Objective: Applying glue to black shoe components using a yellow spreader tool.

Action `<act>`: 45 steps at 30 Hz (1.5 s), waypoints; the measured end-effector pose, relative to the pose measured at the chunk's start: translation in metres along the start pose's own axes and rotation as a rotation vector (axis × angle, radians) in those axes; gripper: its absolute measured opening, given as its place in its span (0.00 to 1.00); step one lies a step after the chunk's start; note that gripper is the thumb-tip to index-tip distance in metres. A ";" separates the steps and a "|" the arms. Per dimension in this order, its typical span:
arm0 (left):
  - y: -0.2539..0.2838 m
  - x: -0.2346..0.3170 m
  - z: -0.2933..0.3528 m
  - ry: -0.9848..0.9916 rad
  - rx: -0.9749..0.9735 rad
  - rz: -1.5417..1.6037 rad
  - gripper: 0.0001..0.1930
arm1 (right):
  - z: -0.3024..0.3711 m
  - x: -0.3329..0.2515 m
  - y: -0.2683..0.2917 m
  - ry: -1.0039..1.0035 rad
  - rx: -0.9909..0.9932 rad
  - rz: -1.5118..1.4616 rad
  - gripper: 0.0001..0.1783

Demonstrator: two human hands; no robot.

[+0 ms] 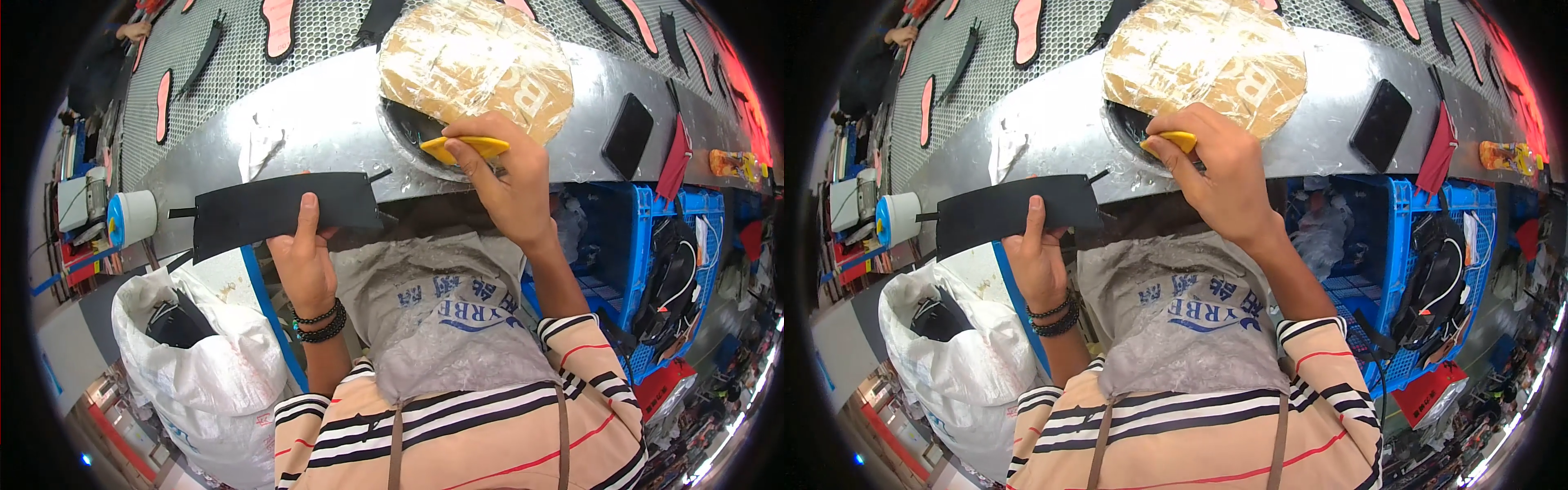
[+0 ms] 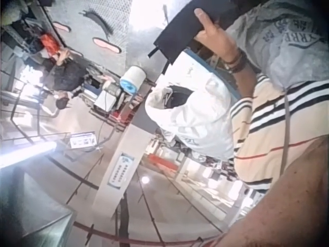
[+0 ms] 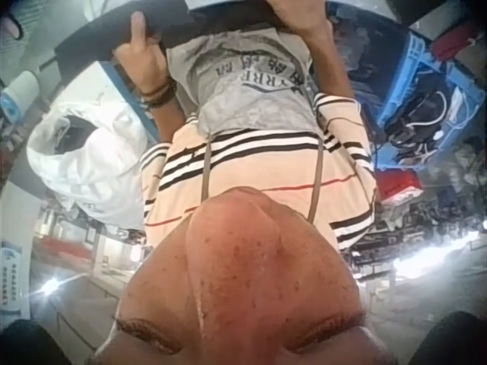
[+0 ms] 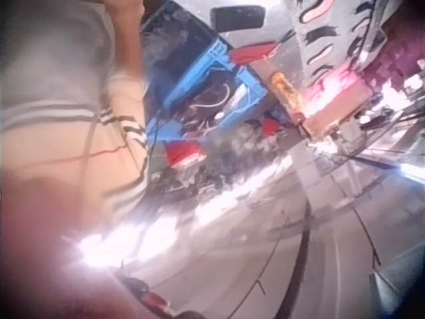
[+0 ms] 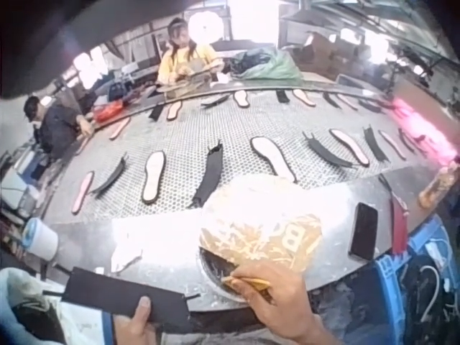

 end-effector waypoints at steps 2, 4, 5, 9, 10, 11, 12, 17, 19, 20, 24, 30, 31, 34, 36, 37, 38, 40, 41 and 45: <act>-0.004 0.001 0.001 0.018 -0.003 -0.048 0.19 | 0.002 0.000 0.001 -0.023 0.012 -0.014 0.06; -0.009 0.004 0.003 0.035 -0.005 -0.098 0.19 | 0.010 0.006 0.004 -0.288 0.176 -0.231 0.06; -0.013 0.005 0.005 0.015 -0.004 -0.089 0.20 | 0.011 0.002 0.003 -0.289 0.175 -0.234 0.06; -0.019 0.007 0.008 0.013 -0.005 -0.139 0.20 | 0.004 -0.018 -0.010 -0.085 0.094 -0.355 0.05; -0.023 0.008 0.009 0.016 -0.008 -0.140 0.20 | 0.002 -0.023 -0.013 0.018 0.035 -0.316 0.06; -0.027 0.010 0.010 0.015 -0.019 -0.111 0.20 | 0.001 -0.022 -0.015 0.127 0.004 -0.207 0.09; -0.030 0.011 0.011 0.015 -0.030 -0.080 0.20 | 0.002 -0.023 -0.013 0.123 0.006 -0.203 0.09; -0.030 0.013 0.011 0.017 -0.016 -0.060 0.20 | 0.003 -0.023 -0.011 0.165 -0.232 -0.291 0.09; -0.031 0.012 0.012 0.004 -0.020 -0.071 0.20 | -0.004 -0.025 -0.007 0.215 -0.300 -0.317 0.09; -0.030 0.010 0.011 0.007 -0.024 -0.080 0.20 | -0.007 -0.026 -0.006 0.265 -0.366 -0.343 0.09; -0.033 0.007 0.013 -0.004 -0.047 -0.060 0.19 | -0.013 -0.024 0.001 0.240 -0.289 -0.381 0.09; -0.034 0.008 0.008 -0.034 -0.033 -0.037 0.20 | -0.010 -0.029 0.003 0.327 -0.483 -0.293 0.06; -0.034 0.008 0.008 -0.035 -0.032 -0.037 0.20 | -0.009 -0.030 0.006 0.327 -0.483 -0.294 0.06; -0.041 0.011 0.010 -0.065 -0.014 0.020 0.20 | -0.008 -0.025 0.014 0.218 -0.207 -0.286 0.08; -0.048 0.012 0.011 -0.075 0.014 0.057 0.20 | 0.001 -0.018 0.007 0.368 0.143 -0.237 0.13; -0.051 0.013 0.014 -0.076 0.015 0.056 0.20 | 0.007 -0.025 -0.006 0.322 0.149 -0.322 0.16; -0.053 0.014 0.016 -0.091 0.032 0.074 0.21 | 0.011 -0.027 -0.014 0.289 0.136 -0.333 0.14; -0.052 0.015 0.017 -0.107 0.052 0.092 0.21 | 0.012 -0.024 -0.009 0.241 0.035 -0.296 0.13; -0.050 0.015 0.017 -0.117 0.054 0.083 0.21 | 0.013 -0.020 -0.007 0.242 0.034 -0.300 0.13; -0.049 0.012 0.017 -0.104 -0.003 0.059 0.22 | 0.010 -0.015 0.001 0.284 0.233 -0.209 0.13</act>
Point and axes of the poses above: each hand's wrist, its own z-axis away from the middle knuckle, its own y-axis out of the back of the hand, x = y × z, the point moved 3 cm from there along -z, towards the middle knuckle, and after that the axes turned 6 degrees about y, right-handed, at the moved point
